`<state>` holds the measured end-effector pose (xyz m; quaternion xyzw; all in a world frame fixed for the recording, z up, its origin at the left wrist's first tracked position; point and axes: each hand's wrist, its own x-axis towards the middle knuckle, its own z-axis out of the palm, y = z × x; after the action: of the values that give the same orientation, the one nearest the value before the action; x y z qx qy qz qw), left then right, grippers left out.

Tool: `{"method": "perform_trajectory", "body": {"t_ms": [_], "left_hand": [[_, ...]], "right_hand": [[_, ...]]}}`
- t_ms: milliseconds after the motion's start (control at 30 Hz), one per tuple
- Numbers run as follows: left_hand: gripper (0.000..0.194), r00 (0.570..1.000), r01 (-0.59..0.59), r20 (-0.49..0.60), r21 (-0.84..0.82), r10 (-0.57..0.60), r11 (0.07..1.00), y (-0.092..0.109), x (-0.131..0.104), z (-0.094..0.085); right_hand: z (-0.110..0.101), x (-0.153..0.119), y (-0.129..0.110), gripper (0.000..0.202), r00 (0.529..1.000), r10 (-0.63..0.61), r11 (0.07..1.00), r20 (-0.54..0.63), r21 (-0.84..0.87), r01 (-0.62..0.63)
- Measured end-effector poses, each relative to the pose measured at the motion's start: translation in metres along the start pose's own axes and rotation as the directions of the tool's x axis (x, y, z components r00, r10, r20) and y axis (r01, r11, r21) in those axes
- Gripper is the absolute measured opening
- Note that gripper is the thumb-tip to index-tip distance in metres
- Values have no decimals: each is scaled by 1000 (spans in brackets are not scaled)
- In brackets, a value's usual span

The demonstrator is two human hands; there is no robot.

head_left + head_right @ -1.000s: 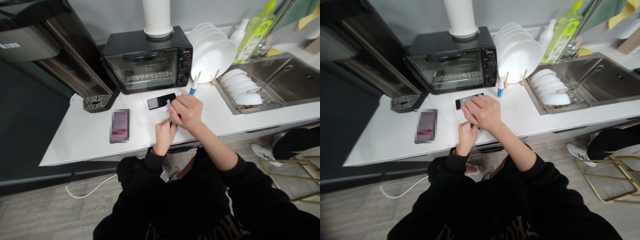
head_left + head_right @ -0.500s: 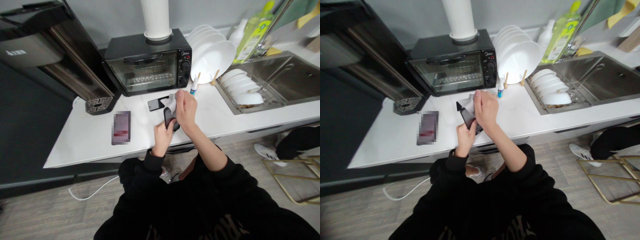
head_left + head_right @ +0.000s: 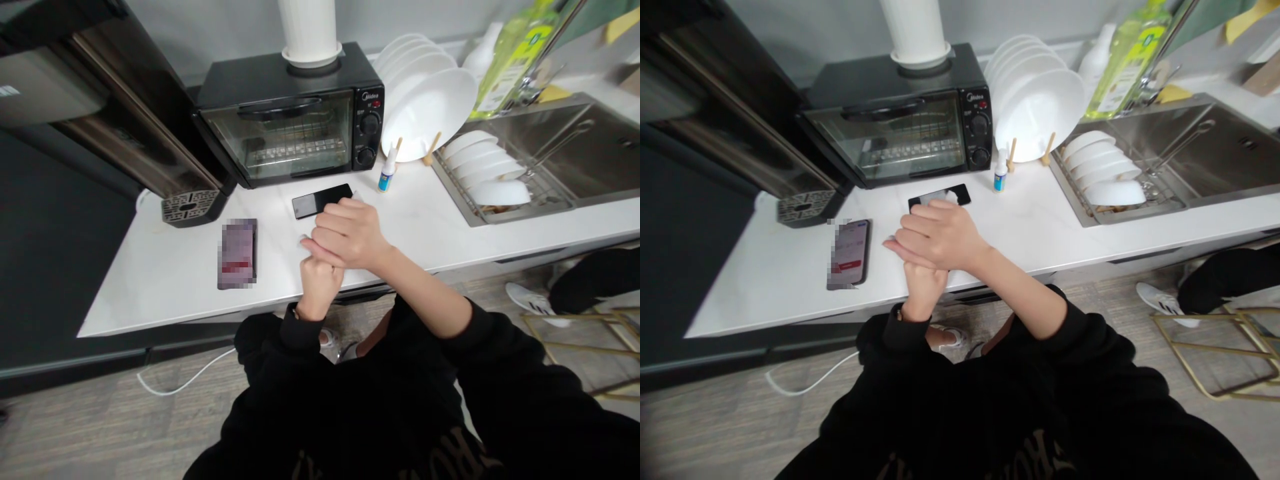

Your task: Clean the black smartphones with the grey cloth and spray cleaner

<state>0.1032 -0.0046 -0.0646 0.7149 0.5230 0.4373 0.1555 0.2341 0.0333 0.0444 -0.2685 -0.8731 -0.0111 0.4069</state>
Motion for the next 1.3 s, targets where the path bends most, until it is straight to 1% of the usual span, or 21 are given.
{"method": "perform_trajectory", "body": {"t_ms": [67,133,200,267,300,367,400,433,500,533,567,600,667,700,767,833,933,1000,1067,1200,1300], "left_hand": [[26,999,-43,26,20,43,999,5,-1,-8],[16,988,-126,99,43,122,991,12,0,-16],[29,959,-214,201,56,199,975,18,1,-20],[40,940,-254,256,86,225,963,22,3,-20],[43,940,-253,261,111,218,961,23,3,-20],[57,936,-256,289,162,202,953,23,3,-18],[65,929,-259,314,179,195,949,22,3,-17],[72,922,-262,339,184,189,948,21,2,-17],[85,916,-243,362,168,170,955,18,-1,-21],[90,921,-219,359,163,149,962,16,-3,-24],[95,928,-190,352,160,124,969,14,-6,-28],[99,932,-163,349,159,99,974,12,-8,-34],[105,934,-115,353,146,57,983,8,-14,-45],[106,934,-96,355,130,44,987,6,-16,-50],[105,936,-66,350,88,31,994,3,-20,-57],[106,941,-50,337,58,28,997,2,-21,-60],[111,944,-71,325,49,52,996,3,-20,-58],[113,944,-84,323,54,62,995,3,-19,-55],[112,943,-84,326,51,63,995,3,-17,-53],[95,946,-115,311,60,91,992,-1,-18,-53],[87,948,-130,302,71,103,989,-3,-19,-55]], "right_hand": [[-8,-8,4,56,995,61,997,-82,58,-56],[-12,-25,13,57,960,192,977,-201,132,-168],[-12,-49,26,57,882,360,928,-305,214,-304],[-8,-74,37,58,801,496,866,-336,261,-427],[-7,-84,42,59,782,535,843,-320,260,-470],[-6,-100,48,55,771,573,819,-277,227,-527],[-7,-106,49,52,758,586,810,-287,209,-547],[-9,-110,48,48,734,598,801,-322,194,-567],[-13,-117,45,46,665,620,772,-415,173,-612],[-15,-120,42,47,648,626,760,-434,154,-631],[-16,-123,37,49,657,630,753,-414,119,-647],[-16,-128,31,53,688,635,750,-352,68,-658],[-14,-138,15,71,762,630,761,-147,-74,-644],[-12,-143,6,80,783,620,771,-43,-152,-619],[-8,-154,-9,87,791,604,779,96,-278,-561],[-5,-160,-16,88,787,602,771,136,-356,-528],[3,-155,-14,92,777,622,738,100,-406,-539],[12,-142,-11,96,776,625,731,83,-411,-545],[25,-125,-12,98,781,614,751,114,-388,-534],[46,-97,-31,87,807,511,857,295,-247,-453],[43,-92,-42,81,837,391,915,383,-68,-397]]}}
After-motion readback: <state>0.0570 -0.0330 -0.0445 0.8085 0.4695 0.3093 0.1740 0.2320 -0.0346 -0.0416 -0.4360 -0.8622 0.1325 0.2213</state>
